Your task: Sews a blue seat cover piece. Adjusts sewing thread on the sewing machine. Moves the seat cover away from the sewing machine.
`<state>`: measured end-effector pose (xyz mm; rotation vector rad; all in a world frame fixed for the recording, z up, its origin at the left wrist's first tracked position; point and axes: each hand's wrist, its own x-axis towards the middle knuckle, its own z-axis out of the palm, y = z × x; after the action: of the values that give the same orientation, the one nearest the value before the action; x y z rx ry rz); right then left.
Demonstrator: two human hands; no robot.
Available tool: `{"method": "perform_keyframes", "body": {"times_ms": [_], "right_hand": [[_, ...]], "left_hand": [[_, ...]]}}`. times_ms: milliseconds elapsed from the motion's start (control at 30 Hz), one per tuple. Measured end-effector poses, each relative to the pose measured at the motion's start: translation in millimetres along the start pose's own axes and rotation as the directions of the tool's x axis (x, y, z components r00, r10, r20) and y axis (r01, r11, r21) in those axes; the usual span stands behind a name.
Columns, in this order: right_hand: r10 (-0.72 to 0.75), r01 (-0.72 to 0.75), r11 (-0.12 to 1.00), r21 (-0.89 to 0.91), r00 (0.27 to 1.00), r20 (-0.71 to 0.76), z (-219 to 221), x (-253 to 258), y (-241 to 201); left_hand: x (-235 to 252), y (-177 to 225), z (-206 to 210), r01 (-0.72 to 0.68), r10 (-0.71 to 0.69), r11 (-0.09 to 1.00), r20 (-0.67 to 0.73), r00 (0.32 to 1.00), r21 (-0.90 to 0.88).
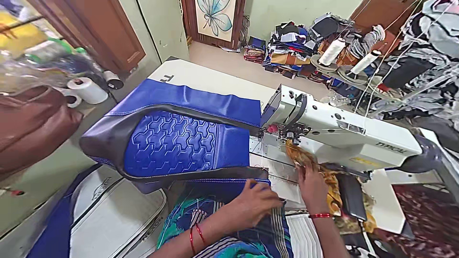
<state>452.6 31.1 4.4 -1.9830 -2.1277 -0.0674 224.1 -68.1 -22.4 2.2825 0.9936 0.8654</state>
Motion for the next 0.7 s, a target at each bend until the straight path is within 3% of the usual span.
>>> {"method": "perform_keyframes", "body": {"times_ms": [33,100,200,267,333,533,600,700], "right_hand": [[-0.047,0.046,0.999,-0.027,0.998,-0.038,3,0,2],[-0.170,0.173,0.985,0.010,0.974,-0.151,8,-2,-4],[-0.316,0.381,0.889,0.253,0.912,-0.262,13,-4,-38],[-0.379,0.430,0.782,0.451,0.903,-0.204,18,-9,-72],[-0.439,0.433,0.724,0.537,0.890,-0.125,30,-14,-99],[-0.515,0.501,0.752,0.427,0.852,-0.093,48,-17,-128],[-0.468,0.435,0.705,0.560,0.879,-0.093,35,-19,-127],[-0.342,0.162,0.479,0.863,0.940,0.013,-3,-23,-122]], "left_hand": [[-3,-2,-9,0.113,-0.108,0.993,-0.105,0.989,0.045],[-8,-17,-32,0.356,-0.303,0.927,-0.322,0.897,0.119],[-21,-46,-60,0.548,-0.431,0.824,-0.468,0.771,0.143],[-31,-58,-69,0.565,-0.446,0.814,-0.480,0.756,0.133],[-42,-64,-74,0.562,-0.466,0.822,-0.453,0.760,0.098],[-64,-68,-73,0.559,-0.518,0.829,-0.386,0.764,-0.008],[-63,-69,-72,0.553,-0.521,0.832,-0.412,0.748,-0.048],[-61,-69,-75,0.555,-0.538,0.828,-0.396,0.744,-0.081]]}}
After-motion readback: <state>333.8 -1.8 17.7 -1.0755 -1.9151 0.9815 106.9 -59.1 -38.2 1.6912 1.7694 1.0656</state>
